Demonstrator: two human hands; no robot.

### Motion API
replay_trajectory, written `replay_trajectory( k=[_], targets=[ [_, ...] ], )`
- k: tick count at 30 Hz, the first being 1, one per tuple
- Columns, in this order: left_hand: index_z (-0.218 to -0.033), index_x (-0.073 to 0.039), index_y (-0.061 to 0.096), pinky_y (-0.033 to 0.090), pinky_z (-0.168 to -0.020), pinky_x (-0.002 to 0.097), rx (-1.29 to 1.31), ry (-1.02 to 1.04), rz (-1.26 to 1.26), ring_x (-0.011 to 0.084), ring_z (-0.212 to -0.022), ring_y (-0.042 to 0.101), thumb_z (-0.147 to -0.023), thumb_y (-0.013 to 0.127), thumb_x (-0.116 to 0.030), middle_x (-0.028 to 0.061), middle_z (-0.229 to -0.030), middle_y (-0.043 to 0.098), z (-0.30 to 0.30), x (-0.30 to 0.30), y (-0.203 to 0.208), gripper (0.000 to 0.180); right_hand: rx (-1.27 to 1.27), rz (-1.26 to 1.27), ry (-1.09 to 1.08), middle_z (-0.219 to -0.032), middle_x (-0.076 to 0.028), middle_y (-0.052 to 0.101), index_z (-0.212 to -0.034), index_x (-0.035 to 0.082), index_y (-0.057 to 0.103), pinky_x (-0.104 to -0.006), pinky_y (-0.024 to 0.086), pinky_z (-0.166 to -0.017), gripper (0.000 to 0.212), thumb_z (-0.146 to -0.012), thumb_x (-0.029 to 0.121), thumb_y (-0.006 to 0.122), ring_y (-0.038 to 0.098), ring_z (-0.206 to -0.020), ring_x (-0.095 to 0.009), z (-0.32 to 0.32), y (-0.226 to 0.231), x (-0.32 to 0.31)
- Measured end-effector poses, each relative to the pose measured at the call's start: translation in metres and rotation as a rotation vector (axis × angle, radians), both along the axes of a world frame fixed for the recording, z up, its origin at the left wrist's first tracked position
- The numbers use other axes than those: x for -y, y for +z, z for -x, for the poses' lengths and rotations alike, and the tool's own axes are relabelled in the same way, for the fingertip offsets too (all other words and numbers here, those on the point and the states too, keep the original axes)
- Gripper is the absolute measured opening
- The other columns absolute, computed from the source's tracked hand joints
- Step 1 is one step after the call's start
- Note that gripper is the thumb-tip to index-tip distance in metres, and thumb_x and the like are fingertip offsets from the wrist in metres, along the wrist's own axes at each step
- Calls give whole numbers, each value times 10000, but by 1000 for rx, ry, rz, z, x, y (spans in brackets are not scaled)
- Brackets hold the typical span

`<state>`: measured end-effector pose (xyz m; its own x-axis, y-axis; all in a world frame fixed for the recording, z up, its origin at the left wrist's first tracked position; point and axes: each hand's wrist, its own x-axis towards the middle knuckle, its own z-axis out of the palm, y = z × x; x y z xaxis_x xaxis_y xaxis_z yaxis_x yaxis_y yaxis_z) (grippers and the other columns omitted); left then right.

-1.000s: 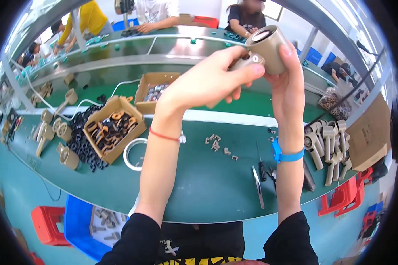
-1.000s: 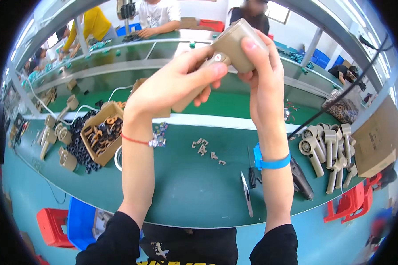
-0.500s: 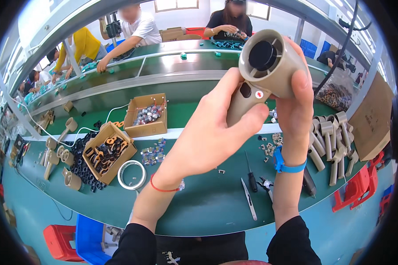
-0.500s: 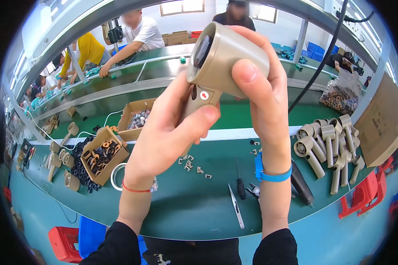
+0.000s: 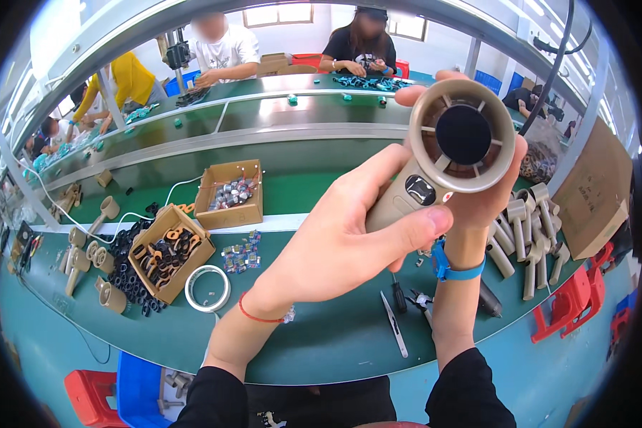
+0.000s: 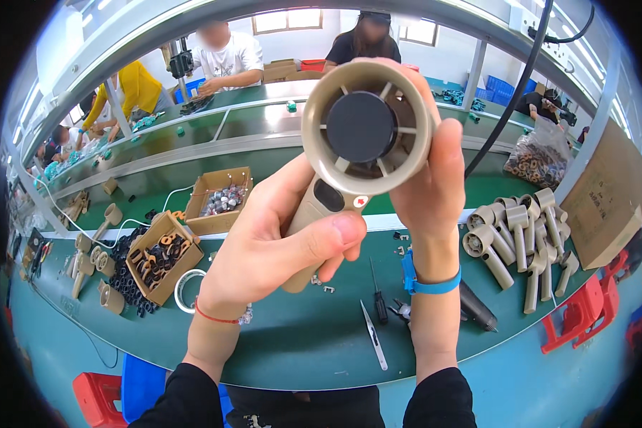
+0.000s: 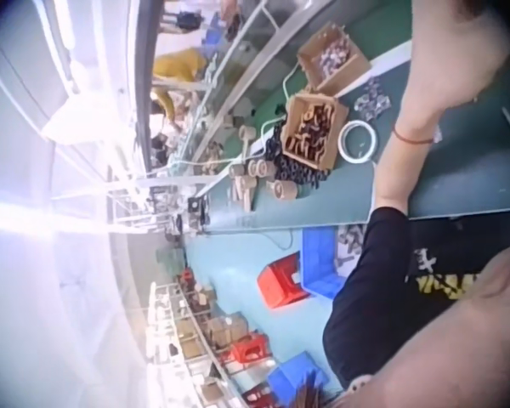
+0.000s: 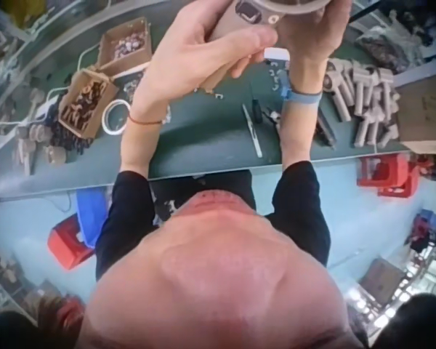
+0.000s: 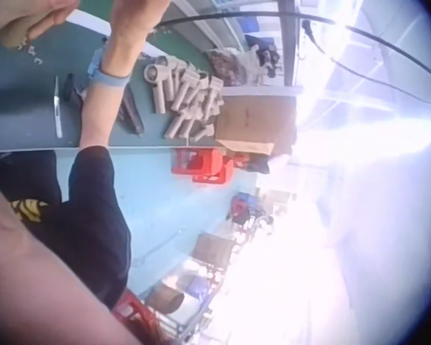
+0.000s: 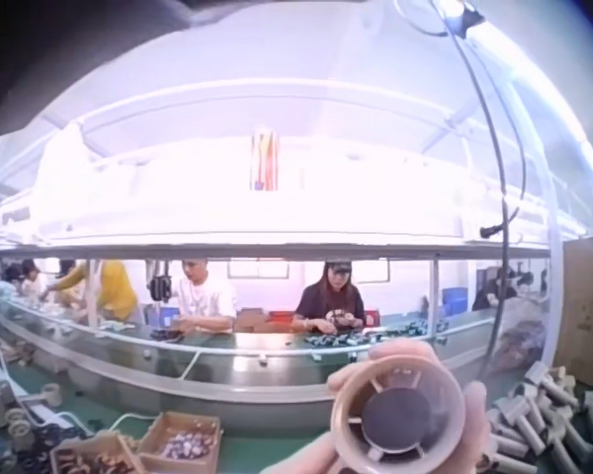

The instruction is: Assembling and testing the internal components of a portable handheld fan.

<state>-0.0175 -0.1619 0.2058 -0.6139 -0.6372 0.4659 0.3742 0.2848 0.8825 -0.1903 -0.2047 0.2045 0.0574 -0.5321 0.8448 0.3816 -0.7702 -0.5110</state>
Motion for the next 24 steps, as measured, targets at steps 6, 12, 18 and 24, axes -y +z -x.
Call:
replay_trajectory(
  k=[6,12,18,24],
  targets=[
    [-1104,-10,459,377,-457,218,74,-140,-147,83,-508,499,-927,573,-213,42,-678,529,5,-4,-2,294,234,-202,583,-1074,-218,561,-1210,12,476,-367,518,-708,708,-920,639,320,569,-875,-296,-19,8,-22],
    [-1027,-40,444,324,-403,226,157,-137,-192,85,-429,440,-943,554,-259,23,-585,477,10,-2,-1,260,204,-213,-8,-885,-215,572,-932,0,473,-283,499,-467,521,-962,474,257,592,-607,-240,-27,16,-28],
    [-1001,-37,457,320,-406,229,163,-135,-221,87,-429,424,-934,567,-291,22,-576,467,14,0,-5,284,71,-119,-234,-907,-230,594,-953,1,464,-289,497,-445,552,-955,501,229,602,-573,-241,-11,8,-14],
    [-985,-39,453,317,-406,232,191,-130,-234,89,-435,424,-932,566,-300,24,-574,461,14,4,-7,289,-66,-8,-379,-862,-233,615,-986,19,474,-289,520,-470,514,-955,472,233,615,-569,-236,-7,4,-12]
  ],
)
